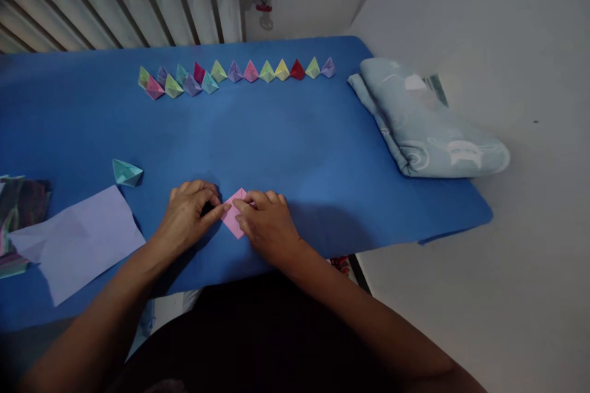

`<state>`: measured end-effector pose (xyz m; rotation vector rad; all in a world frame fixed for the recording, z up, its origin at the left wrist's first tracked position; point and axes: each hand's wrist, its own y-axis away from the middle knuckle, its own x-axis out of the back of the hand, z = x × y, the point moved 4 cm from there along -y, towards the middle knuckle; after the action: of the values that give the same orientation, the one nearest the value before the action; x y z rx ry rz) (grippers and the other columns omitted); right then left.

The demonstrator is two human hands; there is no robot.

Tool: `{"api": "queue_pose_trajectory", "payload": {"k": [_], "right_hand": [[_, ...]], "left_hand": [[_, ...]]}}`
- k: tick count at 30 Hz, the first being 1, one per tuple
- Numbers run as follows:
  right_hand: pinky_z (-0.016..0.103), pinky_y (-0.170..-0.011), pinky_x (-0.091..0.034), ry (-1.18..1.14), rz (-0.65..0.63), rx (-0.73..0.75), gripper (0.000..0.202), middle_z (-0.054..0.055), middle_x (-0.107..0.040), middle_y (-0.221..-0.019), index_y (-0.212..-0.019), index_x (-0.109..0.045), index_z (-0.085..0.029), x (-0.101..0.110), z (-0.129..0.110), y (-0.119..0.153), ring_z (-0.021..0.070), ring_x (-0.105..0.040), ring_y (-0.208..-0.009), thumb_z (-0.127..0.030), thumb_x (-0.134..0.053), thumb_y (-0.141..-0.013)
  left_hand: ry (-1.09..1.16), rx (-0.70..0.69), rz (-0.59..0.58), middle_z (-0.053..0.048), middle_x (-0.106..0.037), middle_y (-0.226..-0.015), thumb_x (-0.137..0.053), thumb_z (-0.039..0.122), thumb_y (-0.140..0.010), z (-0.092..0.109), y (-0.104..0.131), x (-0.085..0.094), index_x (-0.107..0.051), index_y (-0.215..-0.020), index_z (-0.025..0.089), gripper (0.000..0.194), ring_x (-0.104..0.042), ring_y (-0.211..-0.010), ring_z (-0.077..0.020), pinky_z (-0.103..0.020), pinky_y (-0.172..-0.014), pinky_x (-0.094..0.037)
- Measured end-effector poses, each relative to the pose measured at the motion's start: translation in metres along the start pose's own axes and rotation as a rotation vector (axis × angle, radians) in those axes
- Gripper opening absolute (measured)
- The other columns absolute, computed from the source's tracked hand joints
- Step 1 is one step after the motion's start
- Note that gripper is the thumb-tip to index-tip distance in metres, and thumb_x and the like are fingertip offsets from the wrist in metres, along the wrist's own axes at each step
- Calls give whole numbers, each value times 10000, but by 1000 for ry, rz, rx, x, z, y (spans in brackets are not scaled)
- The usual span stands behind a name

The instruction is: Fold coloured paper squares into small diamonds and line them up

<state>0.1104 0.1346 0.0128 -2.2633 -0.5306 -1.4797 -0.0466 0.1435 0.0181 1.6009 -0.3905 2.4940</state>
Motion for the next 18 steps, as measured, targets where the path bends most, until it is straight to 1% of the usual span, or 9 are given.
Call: {"api": "queue_pose_trajectory", "payload": {"k": [4,6,8,10,11,13,15,16,18], "right_hand": [[384,-799,-378,43,-20,1,357,110,-608,-1136,-1233,-606,-190,0,1,-1,232,-492,-873,-332,-497,-924],[389,-801,-381,63,-38,-6,386,116,-603,-1136,-1264,-583,-180,0,1,-2,238,-492,-878,-341,-499,-924],[388,-800,-384,80,-59,-10,403,119,-601,-1130,-1283,-566,-171,0,0,-4,241,-494,-886,-343,-501,-925],[385,-799,-388,94,-65,-8,412,121,-599,-1127,-1296,-553,-162,-1,0,-4,242,-496,-900,-341,-496,-929],[386,-801,-390,99,-60,-8,415,122,-599,-1128,-1301,-547,-159,-1,-1,-5,243,-497,-908,-340,-494,-931],[390,-811,-394,103,-40,-10,416,124,-601,-1131,-1304,-544,-156,-2,-1,-4,246,-497,-920,-335,-493,-932],[396,-820,-399,100,-18,-11,412,130,-604,-1126,-1299,-548,-150,-1,-1,-4,248,-497,-922,-323,-493,-929],[397,-823,-401,99,-8,-9,411,133,-605,-1121,-1295,-551,-143,-1,-1,-4,249,-498,-922,-317,-494,-927],[398,-827,-405,96,8,0,416,141,-602,-1117,-1288,-558,-127,1,-1,-4,251,-502,-925,-313,-501,-920]], "left_hand": [[-13,63,-12,-58,-614,-913,-596,382,-850,-5,2,0,-588,-752,189,216,-512,-886,-247,-389,-743,-348],[-20,67,-1,-56,-613,-920,-607,399,-844,-8,4,0,-594,-759,193,223,-512,-891,-245,-389,-747,-351],[-42,59,29,-58,-615,-933,-609,410,-845,-9,7,1,-605,-778,194,226,-514,-887,-240,-386,-745,-356],[-84,30,83,-70,-619,-968,-594,400,-861,-7,9,2,-631,-852,197,206,-520,-893,-239,-384,-742,-362],[-111,-5,115,-77,-621,-990,-575,378,-879,-4,10,2,-642,-909,204,189,-523,-904,-240,-384,-744,-364],[-158,-141,141,-83,-631,-1031,-511,298,-921,6,13,0,-647,-1021,223,185,-529,-934,-239,-386,-758,-370],[-181,-312,110,-84,-647,-1041,-440,211,-945,18,17,-3,-639,-1088,220,245,-543,-935,-227,-386,-778,-378],[-190,-376,88,-88,-655,-1044,-415,180,-947,23,20,-4,-633,-1107,206,271,-551,-924,-222,-388,-788,-382],[-213,-429,67,-103,-661,-1059,-397,153,-944,28,24,-5,-620,-1138,167,296,-564,-905,-222,-398,-809,-384]]}}
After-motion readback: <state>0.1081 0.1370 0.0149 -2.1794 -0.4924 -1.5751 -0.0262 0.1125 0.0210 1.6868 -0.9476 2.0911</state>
